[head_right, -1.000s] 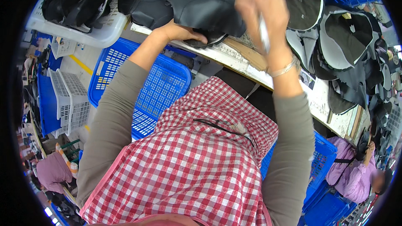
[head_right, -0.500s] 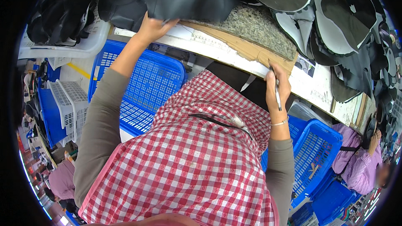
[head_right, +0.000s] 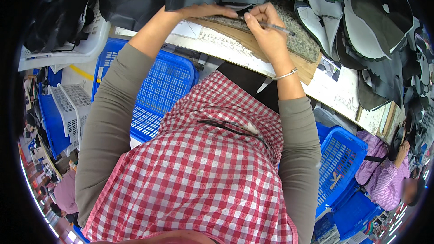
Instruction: The person repeatedly picks up black shoe uppers from a pile, uses a small knife to trim edges, and places the trimmed pieces into a blue basket. The person handles each item one at a time, turning pieces over as needed, and continues the cycle throughout the clip.
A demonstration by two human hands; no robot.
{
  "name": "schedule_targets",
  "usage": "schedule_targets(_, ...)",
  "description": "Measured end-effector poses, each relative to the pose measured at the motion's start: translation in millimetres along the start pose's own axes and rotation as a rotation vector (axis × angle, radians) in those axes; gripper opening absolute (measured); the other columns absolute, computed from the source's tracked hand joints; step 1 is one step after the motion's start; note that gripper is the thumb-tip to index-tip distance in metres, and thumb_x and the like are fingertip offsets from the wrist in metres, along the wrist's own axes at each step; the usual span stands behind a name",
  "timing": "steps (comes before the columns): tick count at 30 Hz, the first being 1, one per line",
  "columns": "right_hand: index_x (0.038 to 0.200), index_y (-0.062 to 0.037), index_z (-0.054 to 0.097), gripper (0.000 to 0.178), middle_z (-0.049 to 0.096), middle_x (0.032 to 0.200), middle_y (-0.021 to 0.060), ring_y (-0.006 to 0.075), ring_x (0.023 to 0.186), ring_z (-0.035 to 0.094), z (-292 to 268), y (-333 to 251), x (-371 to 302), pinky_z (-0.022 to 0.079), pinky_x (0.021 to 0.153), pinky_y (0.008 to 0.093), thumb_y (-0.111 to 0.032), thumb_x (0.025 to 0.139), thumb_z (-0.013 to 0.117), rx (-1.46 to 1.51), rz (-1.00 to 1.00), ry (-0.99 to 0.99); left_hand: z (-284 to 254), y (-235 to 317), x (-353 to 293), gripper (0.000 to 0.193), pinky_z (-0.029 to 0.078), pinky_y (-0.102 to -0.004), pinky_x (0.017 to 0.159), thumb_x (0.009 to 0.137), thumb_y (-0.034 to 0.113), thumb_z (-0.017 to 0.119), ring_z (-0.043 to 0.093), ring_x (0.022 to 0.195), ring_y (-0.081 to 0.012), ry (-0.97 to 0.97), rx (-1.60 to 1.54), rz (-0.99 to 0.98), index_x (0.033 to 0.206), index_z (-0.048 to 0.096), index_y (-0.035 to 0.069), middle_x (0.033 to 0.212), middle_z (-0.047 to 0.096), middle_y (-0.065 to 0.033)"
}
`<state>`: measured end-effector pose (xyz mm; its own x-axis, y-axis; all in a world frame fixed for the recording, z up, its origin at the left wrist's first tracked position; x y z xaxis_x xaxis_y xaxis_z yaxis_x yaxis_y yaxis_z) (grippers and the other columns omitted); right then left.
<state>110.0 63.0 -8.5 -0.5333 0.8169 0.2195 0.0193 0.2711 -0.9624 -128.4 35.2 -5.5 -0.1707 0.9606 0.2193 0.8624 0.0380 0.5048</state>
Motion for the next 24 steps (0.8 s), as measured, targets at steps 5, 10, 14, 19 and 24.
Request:
schedule_targets(5, 0.101, -0.0017, 0.067, 0.017, 0.070, 0.084, 0.0003, 0.0061, 0.079, 0.061, 4.2, 11.0, 22.0, 0.050, 0.074, 0.0243, -0.015, 0.092, 0.074, 0.030, -0.050, 0.066, -4.3, 2.8, 10.9, 0.037, 0.048, -0.0498, 0.097, 0.101, 0.039, 0.056, 0.063, 0.112, -0.0285, -0.051, -0.059, -0.094, 0.122, 0.069, 0.011, 0.125, 0.067, -0.0103)
schedule_targets(10, 0.106, -0.0013, 0.070, 0.023, 0.074, 0.087, 0.0054, 0.0106, 0.077, 0.066, 10.7, 10.4, 29.6, 0.053, 0.071, 0.0291, -0.014, 0.089, 0.077, -0.064, -0.123, 0.124, -1.5, -3.7, 12.3, 0.040, 0.045, -0.0514, 0.101, 0.102, 0.040, 0.054, 0.060, 0.117, -0.0285, -0.079, -0.064, -0.134, 0.126, 0.066, 0.011, 0.130, 0.065, -0.0101)
schedule_targets(14, 0.105, -0.0011, 0.070, 0.026, 0.076, 0.087, 0.0088, 0.0134, 0.078, 0.068, 12.5, 15.2, 29.4, 0.054, 0.070, 0.0308, -0.018, 0.087, 0.080, -0.350, -0.055, 0.134, 0.8, -4.7, 12.4, 0.042, 0.043, -0.0526, 0.104, 0.103, 0.041, 0.051, 0.057, 0.121, -0.0285, -0.095, -0.028, -0.146, 0.129, 0.064, 0.011, 0.134, 0.062, -0.0099)
schedule_targets(19, 0.103, -0.0005, 0.071, 0.026, 0.076, 0.086, 0.0107, 0.0156, 0.075, 0.068, 13.7, 13.9, 31.4, 0.053, 0.069, 0.0313, -0.018, 0.087, 0.081, -0.268, -0.172, 0.110, 0.7, -0.9, 9.2, 0.044, 0.040, -0.0541, 0.107, 0.103, 0.042, 0.049, 0.054, 0.126, -0.0286, -0.113, -0.272, -0.164, 0.133, 0.061, 0.012, 0.138, 0.060, -0.0097)
schedule_targets(24, 0.103, 0.0007, 0.072, 0.027, 0.076, 0.086, 0.0106, 0.0147, 0.074, 0.066, 11.4, 13.8, 28.6, 0.053, 0.069, 0.0308, -0.019, 0.087, 0.081, -0.296, -0.080, 0.128, 4.4, -1.9, 5.8, 0.046, 0.037, -0.0557, 0.111, 0.104, 0.043, 0.046, 0.051, 0.131, -0.0286, -0.126, -0.289, -0.167, 0.136, 0.059, 0.012, 0.143, 0.057, -0.0094)
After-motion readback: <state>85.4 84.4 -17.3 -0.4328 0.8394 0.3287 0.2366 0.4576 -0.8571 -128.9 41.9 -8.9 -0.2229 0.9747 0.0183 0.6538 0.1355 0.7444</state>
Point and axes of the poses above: each hand's wrist, its own x-axis towards the middle knuckle, its own z-axis out of the palm, y = z × x, the point moved 3 cm from there along x, towards the middle knuckle
